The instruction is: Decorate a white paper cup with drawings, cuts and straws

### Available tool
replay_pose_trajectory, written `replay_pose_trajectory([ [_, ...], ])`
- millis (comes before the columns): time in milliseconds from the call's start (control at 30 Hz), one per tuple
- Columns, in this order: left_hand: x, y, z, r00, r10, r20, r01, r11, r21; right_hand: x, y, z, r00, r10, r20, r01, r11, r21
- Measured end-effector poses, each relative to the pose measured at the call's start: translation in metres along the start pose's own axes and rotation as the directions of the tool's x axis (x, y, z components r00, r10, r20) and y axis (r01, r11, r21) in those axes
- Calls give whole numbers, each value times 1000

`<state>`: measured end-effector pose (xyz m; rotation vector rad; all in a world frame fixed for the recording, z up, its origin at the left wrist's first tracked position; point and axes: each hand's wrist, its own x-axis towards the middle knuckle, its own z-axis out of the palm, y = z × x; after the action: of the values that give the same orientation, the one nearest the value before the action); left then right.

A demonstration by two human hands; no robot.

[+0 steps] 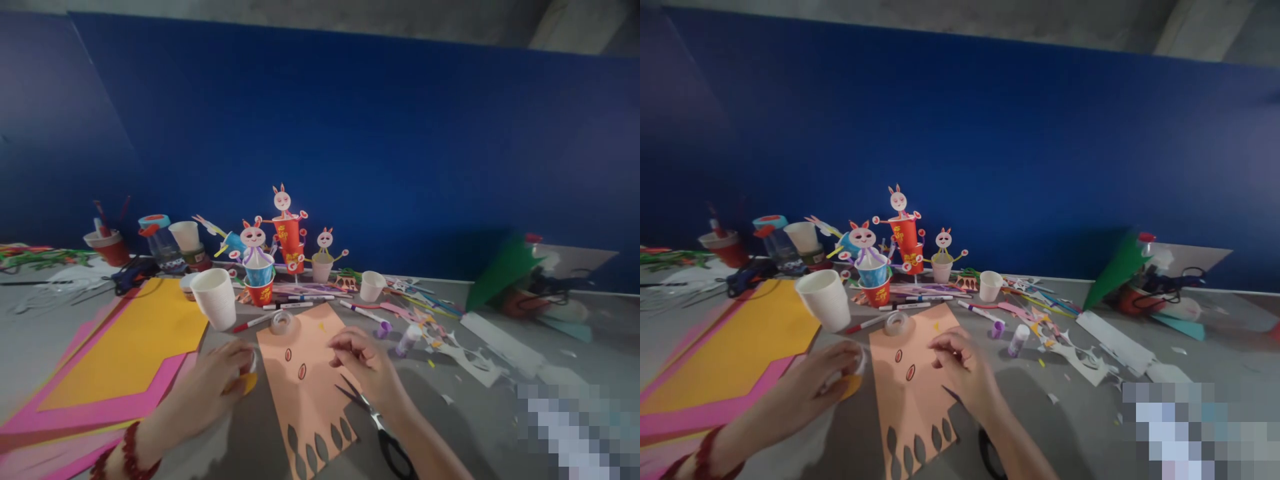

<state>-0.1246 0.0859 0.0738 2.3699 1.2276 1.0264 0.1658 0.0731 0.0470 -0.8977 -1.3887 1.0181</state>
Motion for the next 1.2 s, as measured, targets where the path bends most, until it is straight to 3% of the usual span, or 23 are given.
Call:
replay_pose_trajectory([
  [67,-5,1,2,995,-91,52,95,992,-81,-2,-1,2,999,-25,43,25,1000,-5],
  [167,-3,11,14,965,-260,29,259,937,-236,-4,-5,8,998,-24,66,26,999,-22],
  [233,4,21,26,937,-342,76,342,848,-404,-6,-10,11,997,-44,71,46,998,-30],
  [333,22,40,47,892,-389,229,446,678,-585,-6,-16,13,992,-108,58,110,994,-22],
  [500,47,63,73,894,-372,252,438,600,-669,-4,-12,8,996,-77,-35,78,997,20],
  [667,46,62,87,878,-379,291,459,498,-736,-5,-9,4,995,-70,-76,59,989,-139],
  [867,38,56,93,897,-338,285,429,512,-744,-14,-21,6,997,-8,70,21,984,-177],
  [1000,35,55,96,909,-313,275,404,499,-767,-18,-28,7,982,-23,186,69,968,-241],
  [1200,29,58,98,922,-274,275,384,553,-739,-18,-22,6,989,-60,137,110,912,-394],
])
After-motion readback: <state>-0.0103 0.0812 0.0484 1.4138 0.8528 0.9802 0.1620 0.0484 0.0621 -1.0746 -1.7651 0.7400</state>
